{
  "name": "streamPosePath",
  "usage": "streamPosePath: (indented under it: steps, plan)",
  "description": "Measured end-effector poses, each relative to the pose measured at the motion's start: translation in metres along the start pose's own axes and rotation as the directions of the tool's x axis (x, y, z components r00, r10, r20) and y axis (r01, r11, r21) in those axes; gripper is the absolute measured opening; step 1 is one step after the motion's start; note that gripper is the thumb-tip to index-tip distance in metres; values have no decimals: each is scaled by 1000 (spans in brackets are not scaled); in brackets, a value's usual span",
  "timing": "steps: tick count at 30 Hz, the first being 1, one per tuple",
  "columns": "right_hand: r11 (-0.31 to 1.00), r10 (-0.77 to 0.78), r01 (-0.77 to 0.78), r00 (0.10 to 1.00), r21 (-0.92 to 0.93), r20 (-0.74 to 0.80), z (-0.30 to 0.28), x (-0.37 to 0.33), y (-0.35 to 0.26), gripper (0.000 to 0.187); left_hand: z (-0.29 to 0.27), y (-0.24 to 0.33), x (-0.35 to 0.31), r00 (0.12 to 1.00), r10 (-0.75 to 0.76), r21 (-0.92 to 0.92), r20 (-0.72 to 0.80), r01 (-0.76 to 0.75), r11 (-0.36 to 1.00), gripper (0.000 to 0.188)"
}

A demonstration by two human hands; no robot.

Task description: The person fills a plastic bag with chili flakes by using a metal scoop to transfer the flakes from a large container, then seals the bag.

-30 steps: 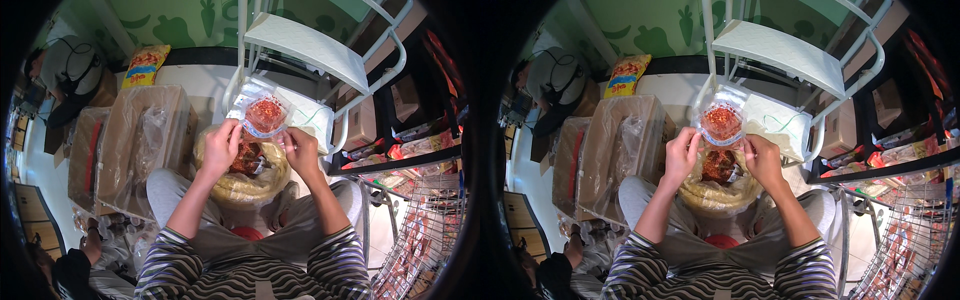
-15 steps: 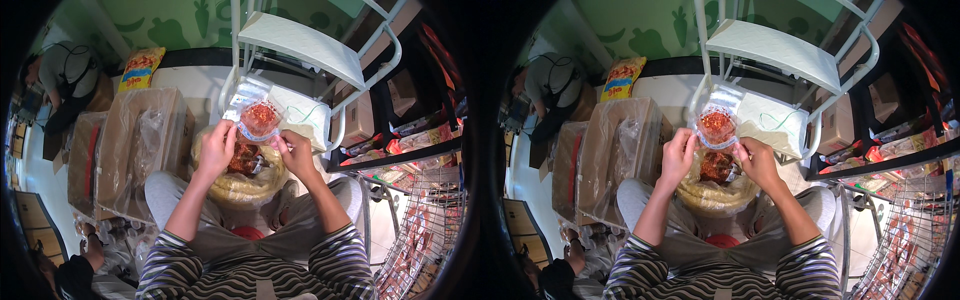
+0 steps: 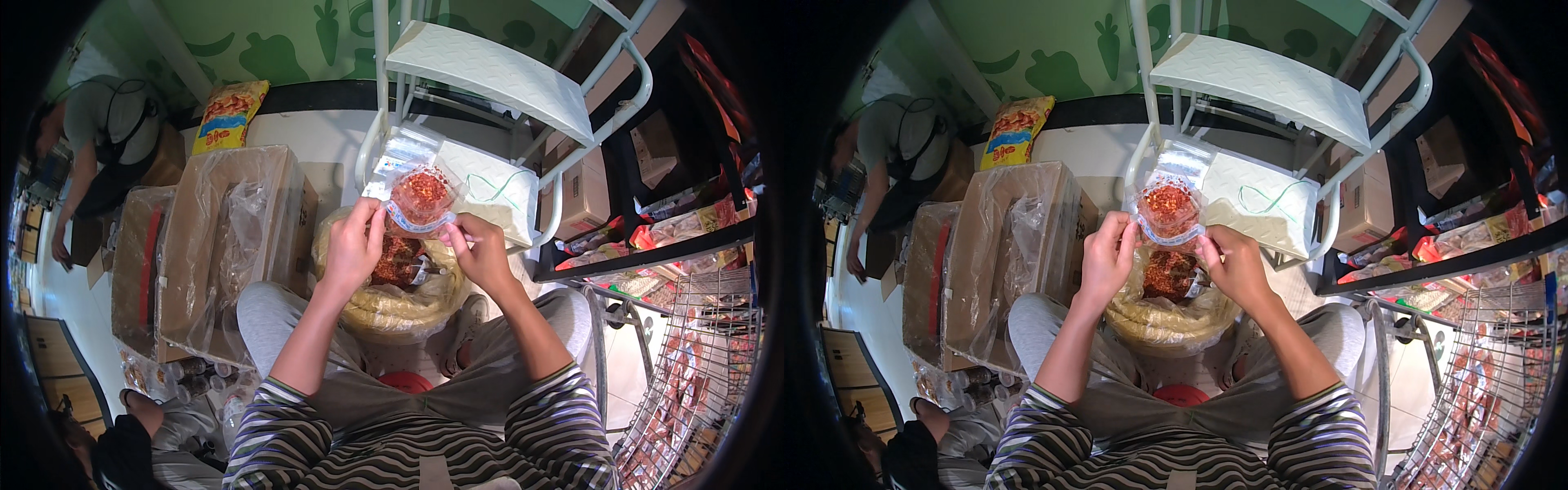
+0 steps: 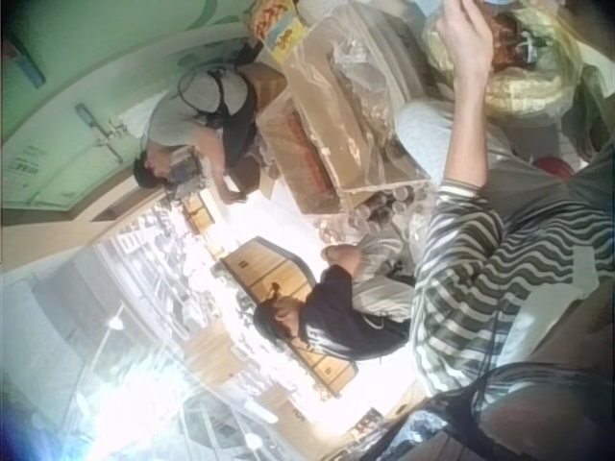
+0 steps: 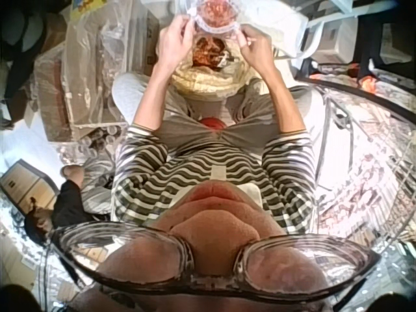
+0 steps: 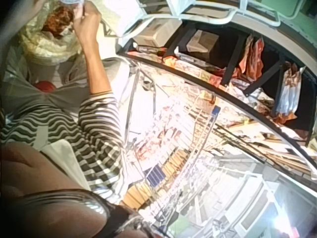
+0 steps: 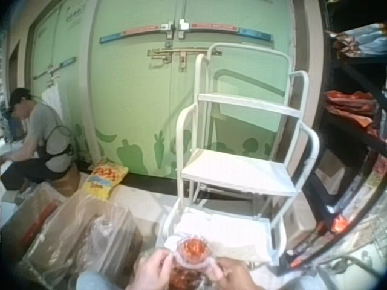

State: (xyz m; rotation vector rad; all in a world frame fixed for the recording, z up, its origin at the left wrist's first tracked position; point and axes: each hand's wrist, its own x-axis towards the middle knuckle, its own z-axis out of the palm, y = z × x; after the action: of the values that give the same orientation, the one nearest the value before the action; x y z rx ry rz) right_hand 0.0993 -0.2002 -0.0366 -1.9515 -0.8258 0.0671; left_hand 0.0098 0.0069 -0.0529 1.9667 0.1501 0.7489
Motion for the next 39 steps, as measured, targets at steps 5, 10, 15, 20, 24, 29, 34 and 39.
streamPosePath:
  steps: [5,10,15,20,24,29,34,39]
  plan:
    - [1000,1,0,1000,-17,7,-1,3,1,16,-5,5,2,993,-67,88,93,59,994,9]
    - [994,-98,98,995,-39,-4,2,4,-2,13,-13,20,2,997,-41,136,70,31,990,8]
    - [998,60,-61,998,28,33,0,-2,-3,11,-3,12,-5,994,14,83,112,-24,996,13]
    - [999,27,-29,999,-40,-29,-2,-2,-6,10,-4,19,-6,995,61,117,82,-71,991,9]
    - [995,-64,62,997,-74,-31,-1,1,2,12,-8,24,-1,983,181,30,-25,-180,983,8]
    - [998,-53,52,998,-33,-25,3,4,-5,10,-14,22,-1,995,99,80,10,-99,992,8]
    - [998,8,-3,998,64,-69,5,3,-5,5,-13,26,1,996,71,51,53,-73,996,6]
    - [996,-79,75,993,-53,-88,1,7,-5,8,-9,23,2,991,133,72,23,-135,988,3]
